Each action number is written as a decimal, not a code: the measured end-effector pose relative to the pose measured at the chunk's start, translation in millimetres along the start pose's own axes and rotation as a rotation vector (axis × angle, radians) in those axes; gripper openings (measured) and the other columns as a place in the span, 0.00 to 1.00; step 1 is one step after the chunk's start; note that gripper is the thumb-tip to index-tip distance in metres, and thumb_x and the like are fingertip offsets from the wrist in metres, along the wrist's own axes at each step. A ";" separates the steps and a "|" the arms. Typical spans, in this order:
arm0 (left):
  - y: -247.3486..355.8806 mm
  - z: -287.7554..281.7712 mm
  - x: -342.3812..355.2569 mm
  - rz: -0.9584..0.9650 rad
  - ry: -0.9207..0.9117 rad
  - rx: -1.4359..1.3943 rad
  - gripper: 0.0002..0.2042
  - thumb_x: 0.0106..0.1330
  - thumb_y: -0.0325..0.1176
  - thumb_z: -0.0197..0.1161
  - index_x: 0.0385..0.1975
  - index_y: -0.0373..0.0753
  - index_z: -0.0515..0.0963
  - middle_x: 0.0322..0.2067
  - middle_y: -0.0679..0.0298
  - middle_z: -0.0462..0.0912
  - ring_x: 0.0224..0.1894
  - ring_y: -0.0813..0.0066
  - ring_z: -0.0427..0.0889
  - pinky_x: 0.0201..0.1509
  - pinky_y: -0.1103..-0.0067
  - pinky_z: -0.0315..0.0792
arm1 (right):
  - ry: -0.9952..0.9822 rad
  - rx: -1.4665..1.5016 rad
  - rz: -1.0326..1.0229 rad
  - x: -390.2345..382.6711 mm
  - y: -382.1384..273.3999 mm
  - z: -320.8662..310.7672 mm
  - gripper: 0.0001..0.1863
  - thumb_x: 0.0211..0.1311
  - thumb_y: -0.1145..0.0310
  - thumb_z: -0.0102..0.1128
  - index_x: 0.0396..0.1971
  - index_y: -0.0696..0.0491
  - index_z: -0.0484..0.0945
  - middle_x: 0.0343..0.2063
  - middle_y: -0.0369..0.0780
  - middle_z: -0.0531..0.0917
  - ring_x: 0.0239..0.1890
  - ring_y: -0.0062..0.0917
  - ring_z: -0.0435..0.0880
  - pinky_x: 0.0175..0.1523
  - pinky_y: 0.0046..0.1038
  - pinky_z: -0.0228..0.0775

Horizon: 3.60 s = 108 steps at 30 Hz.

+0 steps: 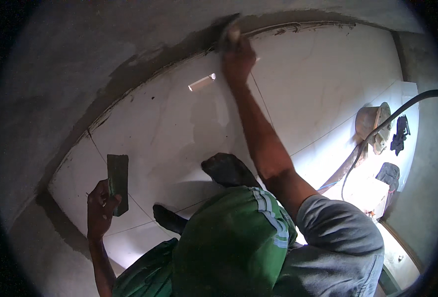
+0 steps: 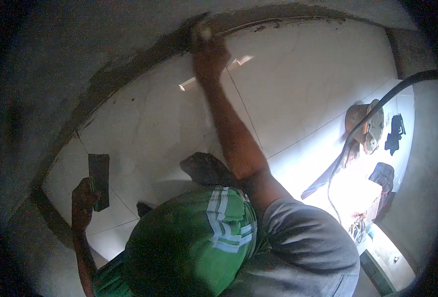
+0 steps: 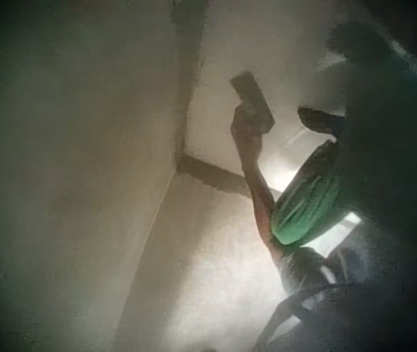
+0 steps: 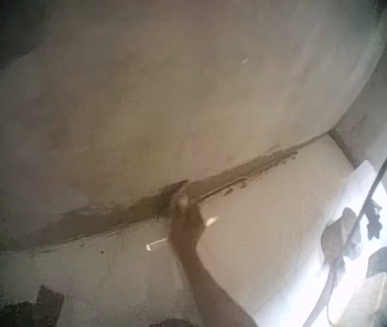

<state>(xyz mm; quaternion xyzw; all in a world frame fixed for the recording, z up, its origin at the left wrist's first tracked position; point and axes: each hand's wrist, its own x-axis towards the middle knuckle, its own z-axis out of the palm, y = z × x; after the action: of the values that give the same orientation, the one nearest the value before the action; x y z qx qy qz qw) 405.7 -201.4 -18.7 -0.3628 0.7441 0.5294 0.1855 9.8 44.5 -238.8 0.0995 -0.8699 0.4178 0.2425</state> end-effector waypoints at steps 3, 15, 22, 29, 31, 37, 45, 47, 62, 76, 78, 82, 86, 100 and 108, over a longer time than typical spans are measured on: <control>1.1 1.8 0.3 0.028 0.009 0.049 0.17 0.65 0.30 0.66 0.52 0.33 0.79 0.33 0.66 0.82 0.35 0.78 0.75 0.43 0.75 0.71 | -0.062 0.255 0.054 -37.9 -44.6 9.8 0.07 0.63 0.71 0.62 0.38 0.57 0.82 0.33 0.51 0.84 0.36 0.48 0.86 0.42 0.40 0.77; -4.3 -16.7 -6.8 0.017 0.045 0.114 0.18 0.67 0.40 0.69 0.48 0.34 0.79 0.35 0.68 0.79 0.36 0.79 0.72 0.43 0.78 0.68 | 0.080 0.276 0.138 54.0 15.1 -47.6 0.09 0.63 0.69 0.68 0.38 0.59 0.84 0.32 0.48 0.85 0.32 0.40 0.83 0.43 0.39 0.75; 11.3 -11.1 7.4 0.011 0.012 0.191 0.18 0.68 0.41 0.68 0.51 0.35 0.79 0.36 0.69 0.79 0.36 0.79 0.73 0.43 0.77 0.71 | -0.154 0.417 0.047 -31.0 -33.6 -22.4 0.13 0.56 0.79 0.65 0.42 0.55 0.85 0.44 0.50 0.87 0.45 0.46 0.88 0.53 0.36 0.79; -3.7 -13.6 -3.3 -0.022 0.073 0.095 0.18 0.65 0.37 0.68 0.48 0.30 0.78 0.34 0.64 0.82 0.36 0.77 0.75 0.42 0.77 0.71 | 0.014 0.111 0.223 81.8 118.5 -72.1 0.11 0.69 0.66 0.63 0.35 0.60 0.83 0.27 0.46 0.84 0.30 0.25 0.79 0.38 0.33 0.73; -7.5 -15.2 -4.4 -0.101 0.044 0.060 0.18 0.65 0.36 0.68 0.49 0.30 0.78 0.33 0.65 0.81 0.34 0.78 0.75 0.41 0.77 0.71 | 0.053 0.462 0.331 115.9 153.0 -70.3 0.13 0.68 0.64 0.65 0.33 0.61 0.81 0.24 0.45 0.82 0.28 0.22 0.73 0.37 0.33 0.71; -9.7 -9.7 -0.9 -0.029 0.046 -0.015 0.16 0.64 0.34 0.68 0.48 0.33 0.78 0.29 0.70 0.77 0.28 0.83 0.67 0.34 0.78 0.66 | -0.093 0.145 0.380 118.0 142.6 -58.2 0.14 0.65 0.70 0.63 0.46 0.63 0.84 0.32 0.44 0.86 0.34 0.23 0.76 0.42 0.33 0.72; 4.7 0.1 6.2 -0.030 0.031 0.189 0.16 0.64 0.35 0.68 0.48 0.35 0.79 0.31 0.66 0.81 0.33 0.79 0.75 0.39 0.74 0.71 | -0.224 0.436 0.120 -21.1 -19.9 -15.1 0.11 0.64 0.70 0.64 0.43 0.58 0.82 0.36 0.51 0.86 0.35 0.40 0.85 0.45 0.39 0.76; 7.2 -2.2 6.8 -0.019 0.083 0.143 0.16 0.64 0.35 0.68 0.48 0.35 0.79 0.31 0.65 0.81 0.33 0.79 0.75 0.39 0.74 0.71 | -0.253 0.546 0.111 -20.4 -26.3 -26.4 0.08 0.65 0.70 0.63 0.40 0.58 0.80 0.34 0.50 0.85 0.33 0.39 0.84 0.43 0.38 0.75; 7.0 -0.2 13.1 -0.027 0.041 0.259 0.16 0.63 0.35 0.67 0.47 0.32 0.78 0.30 0.64 0.78 0.32 0.78 0.72 0.37 0.73 0.69 | -0.018 0.459 0.503 226.4 304.9 -121.7 0.07 0.74 0.66 0.58 0.39 0.53 0.82 0.32 0.34 0.81 0.32 0.21 0.77 0.38 0.28 0.72; -7.9 -4.3 2.3 -0.087 0.000 0.261 0.18 0.63 0.29 0.67 0.52 0.34 0.78 0.33 0.63 0.83 0.35 0.77 0.79 0.42 0.74 0.73 | -0.186 0.303 0.243 126.0 149.4 -72.5 0.13 0.68 0.71 0.62 0.49 0.60 0.82 0.40 0.38 0.87 0.39 0.21 0.77 0.47 0.27 0.70; -6.1 -8.0 -1.9 -0.057 0.016 0.230 0.18 0.63 0.30 0.67 0.52 0.35 0.78 0.35 0.63 0.84 0.36 0.75 0.80 0.45 0.73 0.75 | -0.137 0.314 0.249 107.6 123.5 -60.3 0.12 0.72 0.63 0.64 0.40 0.58 0.82 0.31 0.37 0.85 0.33 0.22 0.75 0.39 0.32 0.72; -14.0 -17.2 -19.3 -0.023 0.042 0.128 0.18 0.62 0.32 0.68 0.52 0.36 0.79 0.38 0.61 0.85 0.38 0.72 0.83 0.49 0.71 0.77 | -0.245 0.268 0.265 64.9 85.3 -36.6 0.13 0.66 0.77 0.61 0.48 0.61 0.83 0.42 0.37 0.87 0.42 0.20 0.78 0.51 0.23 0.69; -38.9 -31.1 -39.5 -0.026 0.096 0.092 0.19 0.62 0.33 0.68 0.52 0.36 0.79 0.39 0.60 0.86 0.40 0.71 0.85 0.50 0.69 0.79 | -0.245 0.242 0.140 21.9 48.1 -10.2 0.12 0.65 0.77 0.61 0.48 0.61 0.82 0.40 0.35 0.86 0.42 0.19 0.77 0.51 0.23 0.67; -191.3 -104.9 -83.2 -0.134 0.298 0.031 0.15 0.68 0.33 0.66 0.52 0.35 0.78 0.37 0.62 0.85 0.39 0.75 0.82 0.50 0.70 0.78 | -0.333 0.448 0.268 -88.2 -74.6 41.9 0.14 0.68 0.74 0.65 0.52 0.60 0.82 0.40 0.35 0.85 0.44 0.20 0.79 0.51 0.25 0.70; -235.7 -107.8 -96.6 -0.115 0.296 -0.089 0.14 0.70 0.35 0.66 0.49 0.34 0.77 0.35 0.64 0.83 0.38 0.76 0.78 0.48 0.71 0.75 | -0.393 0.393 0.308 -128.5 -123.4 60.8 0.10 0.67 0.77 0.62 0.47 0.59 0.83 0.37 0.35 0.85 0.39 0.22 0.80 0.45 0.25 0.71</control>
<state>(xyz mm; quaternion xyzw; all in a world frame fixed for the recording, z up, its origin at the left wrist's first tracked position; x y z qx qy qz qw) 655.4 -309.3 -69.0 -0.4866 0.7170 0.4913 0.0878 146.4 -84.3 -252.4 0.0905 -0.8075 0.5826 -0.0203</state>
